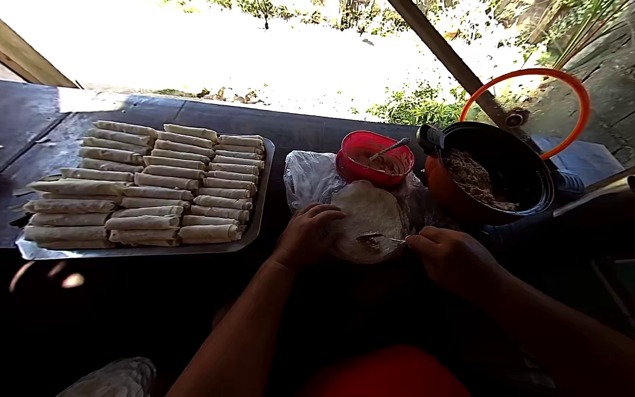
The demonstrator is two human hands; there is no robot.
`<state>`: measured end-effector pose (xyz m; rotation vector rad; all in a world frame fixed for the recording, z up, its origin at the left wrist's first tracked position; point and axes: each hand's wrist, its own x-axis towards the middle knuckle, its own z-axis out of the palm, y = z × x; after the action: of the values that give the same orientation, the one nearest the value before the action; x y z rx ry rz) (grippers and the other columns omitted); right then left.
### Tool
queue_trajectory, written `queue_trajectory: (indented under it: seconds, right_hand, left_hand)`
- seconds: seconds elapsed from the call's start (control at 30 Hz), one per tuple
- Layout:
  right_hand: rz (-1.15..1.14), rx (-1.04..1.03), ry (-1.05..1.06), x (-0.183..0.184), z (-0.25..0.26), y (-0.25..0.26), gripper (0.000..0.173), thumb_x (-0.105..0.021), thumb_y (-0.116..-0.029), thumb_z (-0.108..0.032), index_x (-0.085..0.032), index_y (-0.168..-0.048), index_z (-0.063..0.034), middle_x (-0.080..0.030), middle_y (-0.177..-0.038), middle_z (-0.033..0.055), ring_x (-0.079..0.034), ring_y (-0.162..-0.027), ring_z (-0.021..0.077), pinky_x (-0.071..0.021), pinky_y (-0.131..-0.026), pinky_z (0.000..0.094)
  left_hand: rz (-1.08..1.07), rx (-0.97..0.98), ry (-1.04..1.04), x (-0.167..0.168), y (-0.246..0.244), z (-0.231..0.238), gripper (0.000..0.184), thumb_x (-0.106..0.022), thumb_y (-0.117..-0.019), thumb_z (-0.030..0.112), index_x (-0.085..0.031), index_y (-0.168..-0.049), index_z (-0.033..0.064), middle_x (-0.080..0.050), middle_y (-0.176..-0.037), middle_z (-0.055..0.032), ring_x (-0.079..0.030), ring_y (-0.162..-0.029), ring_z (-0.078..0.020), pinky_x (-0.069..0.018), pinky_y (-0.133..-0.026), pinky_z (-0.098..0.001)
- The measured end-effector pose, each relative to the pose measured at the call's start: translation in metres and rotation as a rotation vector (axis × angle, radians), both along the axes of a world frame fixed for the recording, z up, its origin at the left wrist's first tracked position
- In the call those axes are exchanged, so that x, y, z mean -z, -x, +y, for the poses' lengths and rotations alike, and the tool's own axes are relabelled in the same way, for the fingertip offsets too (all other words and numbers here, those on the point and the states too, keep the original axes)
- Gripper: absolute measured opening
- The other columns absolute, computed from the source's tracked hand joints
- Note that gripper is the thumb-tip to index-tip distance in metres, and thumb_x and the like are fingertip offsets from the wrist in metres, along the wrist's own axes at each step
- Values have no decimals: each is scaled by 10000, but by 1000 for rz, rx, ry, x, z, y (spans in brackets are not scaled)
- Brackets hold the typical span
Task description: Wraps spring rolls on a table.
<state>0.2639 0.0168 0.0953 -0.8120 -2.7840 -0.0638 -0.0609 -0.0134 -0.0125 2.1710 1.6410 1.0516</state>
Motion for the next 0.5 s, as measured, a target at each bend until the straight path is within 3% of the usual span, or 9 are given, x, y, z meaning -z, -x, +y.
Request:
queue_trajectory:
  seconds: [0.2, 0.3, 0.33, 0.43, 0.5]
  right_hand:
    - [8, 61, 90, -1, -1, 3, 242, -498, -1029, -205, -728, -1035, -131, -647, -848, 28, -661, -736, 150, -569, -630, 311]
    - [20, 72, 147, 0, 0, 4, 243, -499, -1027, -220, -726, -1031, -133, -648, -846, 23, -661, -751, 140, -573, -654, 309]
    - [18, 82, 160, -1, 1, 4, 244, -498, -1029, -225, -723, -1033, -131, -652, -852, 25, -666, -760, 140, -578, -664, 312]
    - [15, 115, 153, -4, 3, 0, 242, -502, -1026, -235, -723, -1026, -136, -660, -858, 18, -674, -771, 135, -583, -675, 310]
    - [12, 135, 153, -7, 4, -2, 254, -492, -1035, -249, -723, -1034, -142, -664, -869, 16, -677, -781, 136, -583, -683, 313]
  left_hand:
    - [108, 88, -220, -16, -19, -16, 221, -578, -977, 299, -761, -1094, 339, -582, -1462, 17, -464, -1420, -188, -365, -1148, -511]
    - [234, 113, -225, -11, -32, -21, 337, -554, -971, 303, -698, -1226, 470, -541, -1514, 16, -448, -1439, -210, -373, -1129, -511]
    - [267, 104, -209, -6, -34, -21, 346, -544, -971, 314, -689, -1240, 476, -536, -1522, 19, -443, -1444, -220, -371, -1135, -515]
    - [238, 83, -174, 5, -33, -24, 255, -562, -967, 336, -757, -1122, 389, -554, -1505, 20, -443, -1444, -217, -365, -1145, -506]
    - [185, 65, -151, 6, -32, -27, 280, -554, -968, 320, -761, -1147, 380, -559, -1500, 15, -456, -1433, -202, -371, -1147, -495]
